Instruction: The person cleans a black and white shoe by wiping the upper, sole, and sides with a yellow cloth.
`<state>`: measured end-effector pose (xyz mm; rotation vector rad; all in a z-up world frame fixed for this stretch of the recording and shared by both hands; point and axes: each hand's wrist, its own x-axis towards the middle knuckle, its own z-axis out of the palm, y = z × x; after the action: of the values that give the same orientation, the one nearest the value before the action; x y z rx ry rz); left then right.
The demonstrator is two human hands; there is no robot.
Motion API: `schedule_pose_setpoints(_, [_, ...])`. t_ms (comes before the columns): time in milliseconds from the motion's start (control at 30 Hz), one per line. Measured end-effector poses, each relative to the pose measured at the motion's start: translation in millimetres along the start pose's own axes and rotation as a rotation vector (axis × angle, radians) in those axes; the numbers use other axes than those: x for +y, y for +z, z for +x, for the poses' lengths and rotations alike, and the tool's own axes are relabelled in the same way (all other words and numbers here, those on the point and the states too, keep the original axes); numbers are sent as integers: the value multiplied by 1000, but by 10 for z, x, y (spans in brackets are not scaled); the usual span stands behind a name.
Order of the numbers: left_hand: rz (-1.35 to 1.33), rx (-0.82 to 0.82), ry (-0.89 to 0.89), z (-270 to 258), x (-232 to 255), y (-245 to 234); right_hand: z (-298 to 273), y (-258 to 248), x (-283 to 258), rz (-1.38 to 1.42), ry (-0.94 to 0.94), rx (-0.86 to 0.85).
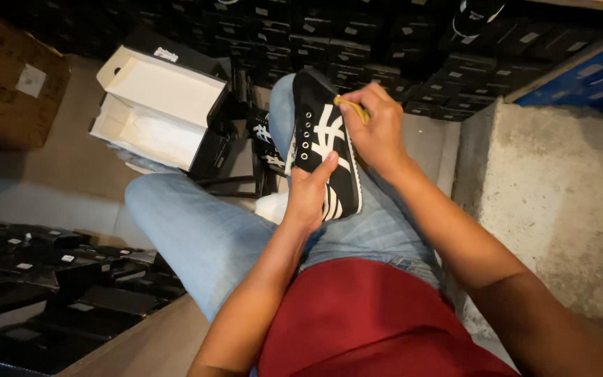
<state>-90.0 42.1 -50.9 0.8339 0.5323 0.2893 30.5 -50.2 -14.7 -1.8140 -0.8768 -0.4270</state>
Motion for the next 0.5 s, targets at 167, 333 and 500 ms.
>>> schedule_pose_setpoints(167, [-94, -15, -16, 47, 23, -23, -449, -162, -185, -75, 46, -144])
schedule_pose_setpoints(333, [-88, -55, -3, 76, 12, -92, -850, -482, -693, -44, 115, -271])
schedule_pose_setpoints(500, [-125, -104, -70, -95, -74, -158, -586, -430, -563, 4, 73, -183])
